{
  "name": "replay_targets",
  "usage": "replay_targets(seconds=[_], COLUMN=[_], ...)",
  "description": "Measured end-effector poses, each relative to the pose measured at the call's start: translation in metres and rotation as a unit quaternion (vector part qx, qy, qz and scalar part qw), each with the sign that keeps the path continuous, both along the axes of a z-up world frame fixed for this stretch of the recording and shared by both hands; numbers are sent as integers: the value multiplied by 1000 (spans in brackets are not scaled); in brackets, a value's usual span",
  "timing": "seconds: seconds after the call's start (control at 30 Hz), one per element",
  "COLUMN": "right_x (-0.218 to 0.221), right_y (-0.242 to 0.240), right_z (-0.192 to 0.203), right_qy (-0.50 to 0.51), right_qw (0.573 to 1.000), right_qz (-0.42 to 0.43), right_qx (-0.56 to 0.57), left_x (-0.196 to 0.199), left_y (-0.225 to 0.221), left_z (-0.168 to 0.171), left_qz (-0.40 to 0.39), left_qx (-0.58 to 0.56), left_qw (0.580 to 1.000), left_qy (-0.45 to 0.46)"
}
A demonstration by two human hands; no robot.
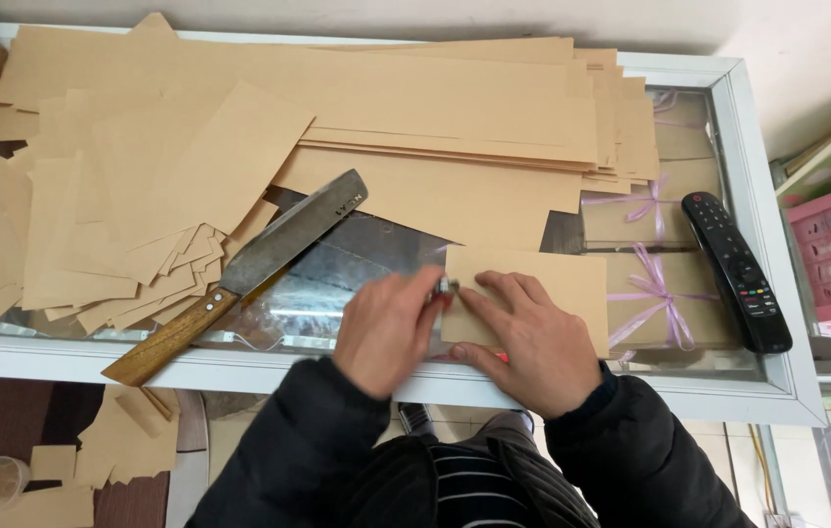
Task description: Folding and creasing brown paper sheets to create food wrappers using a knife.
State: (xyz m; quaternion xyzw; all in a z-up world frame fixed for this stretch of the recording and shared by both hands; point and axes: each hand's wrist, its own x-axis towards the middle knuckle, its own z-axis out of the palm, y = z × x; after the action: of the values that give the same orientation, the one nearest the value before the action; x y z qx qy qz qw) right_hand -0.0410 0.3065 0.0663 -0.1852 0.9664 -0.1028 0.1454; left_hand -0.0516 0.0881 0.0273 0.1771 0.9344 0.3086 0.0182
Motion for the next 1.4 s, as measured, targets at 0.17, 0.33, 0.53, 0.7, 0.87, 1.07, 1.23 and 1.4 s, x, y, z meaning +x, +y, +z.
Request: replay_targets(seconds=[0.17, 0.33, 0.53, 0.7, 0.87, 1.07, 1.23, 1.4], right_x=[-4, -25, -49, -53, -64, -57, 10, 113], right_y=[13, 53, 118, 121, 137, 154, 127, 97], right_z=[-17, -24, -40, -45, -69, -89, -82, -65], right_qy=[24, 110, 132, 57, 52, 27, 112, 228], right_qw=[999, 968, 984, 985, 987, 973, 965, 909], right_qz=[0, 8, -115, -116, -139, -137, -109, -106], right_qx=[-48, -226, 37, 112, 64, -183, -212, -334], left_x=[39, 40, 47, 50, 53, 59, 93, 114], left_y=[-15, -48, -63, -61, -53, -52, 5, 82], left_z=[6, 1, -7, -29, -32, -49, -31, -48], left_qz=[-30, 29, 118, 148, 158, 193, 120, 7], left_qx=[35, 129, 167, 149, 159, 189, 146, -143], left_qw=[999, 989, 979, 976, 968, 948, 950, 947], left_qy=[-1, -67, -13, 62, 111, 170, 248, 289])
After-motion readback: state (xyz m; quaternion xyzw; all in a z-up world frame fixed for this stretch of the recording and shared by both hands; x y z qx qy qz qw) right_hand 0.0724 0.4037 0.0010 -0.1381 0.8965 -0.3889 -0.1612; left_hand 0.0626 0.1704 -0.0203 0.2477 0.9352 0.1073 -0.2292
